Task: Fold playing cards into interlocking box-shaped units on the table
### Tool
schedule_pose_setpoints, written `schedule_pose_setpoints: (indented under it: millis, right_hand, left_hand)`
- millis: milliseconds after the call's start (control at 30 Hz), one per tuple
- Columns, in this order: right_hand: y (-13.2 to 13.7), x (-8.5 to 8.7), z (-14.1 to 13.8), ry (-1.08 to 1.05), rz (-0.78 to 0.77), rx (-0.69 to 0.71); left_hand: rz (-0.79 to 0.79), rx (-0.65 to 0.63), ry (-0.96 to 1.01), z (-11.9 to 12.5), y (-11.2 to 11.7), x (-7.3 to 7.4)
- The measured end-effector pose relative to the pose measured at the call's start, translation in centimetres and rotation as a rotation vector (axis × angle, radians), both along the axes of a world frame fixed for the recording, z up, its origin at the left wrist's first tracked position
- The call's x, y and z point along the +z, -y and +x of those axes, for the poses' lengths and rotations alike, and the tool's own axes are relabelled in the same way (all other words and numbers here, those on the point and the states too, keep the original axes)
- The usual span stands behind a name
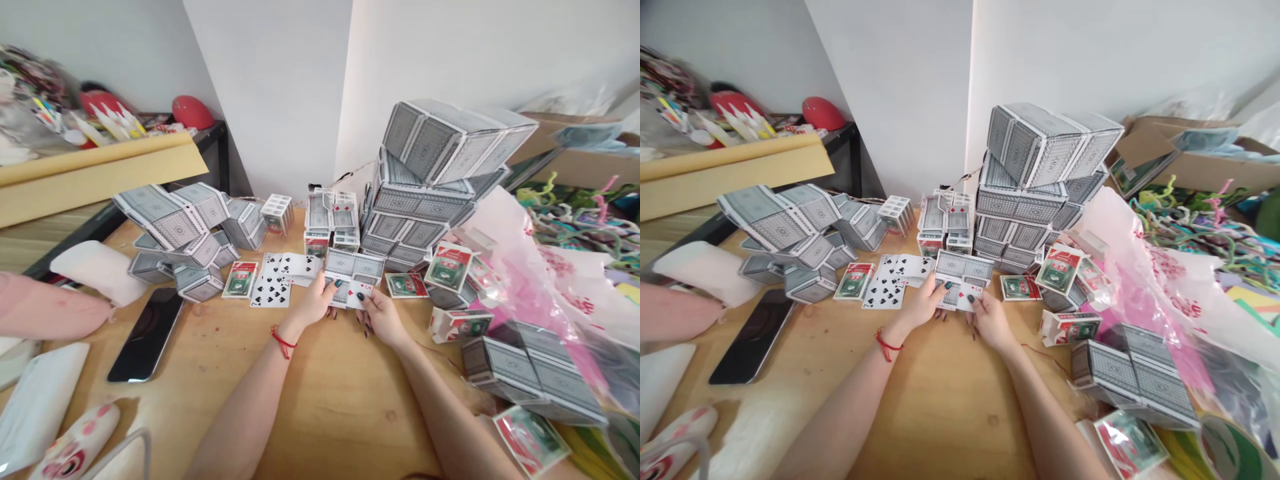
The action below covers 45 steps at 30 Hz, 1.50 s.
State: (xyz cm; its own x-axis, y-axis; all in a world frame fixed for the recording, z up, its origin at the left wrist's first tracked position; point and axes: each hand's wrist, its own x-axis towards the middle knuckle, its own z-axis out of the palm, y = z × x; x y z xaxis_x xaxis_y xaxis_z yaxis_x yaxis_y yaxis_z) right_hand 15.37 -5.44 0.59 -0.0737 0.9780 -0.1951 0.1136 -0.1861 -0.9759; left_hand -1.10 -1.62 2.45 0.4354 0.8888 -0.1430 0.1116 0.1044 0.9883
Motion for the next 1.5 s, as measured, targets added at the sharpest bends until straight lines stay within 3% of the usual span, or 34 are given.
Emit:
schedule_pose_setpoints:
  millis: [267,867,1067,1500]
  right_hand:
    - [0.1,0.8,-0.6,0.046,0.019,-0.082]
    - [0.2,0.3,-0.2,0.076,0.044,0.057]
    - [0.2,-0.4,-0.2,0.138,0.036,0.044]
    - [-0.1,0.3,0.4,-0.018,0.007,0.061]
  left_hand:
    - [0.009,0.045,0.013,0.7,0.7,0.0]
    - [0.056,0.005,0.04,1.5,1.2,-0.6]
    - [0.043,0.012,0.024,1.7,1.3,-1.0]
    - [0.047,0.001,0.09,1.1,0.2,-0.2]
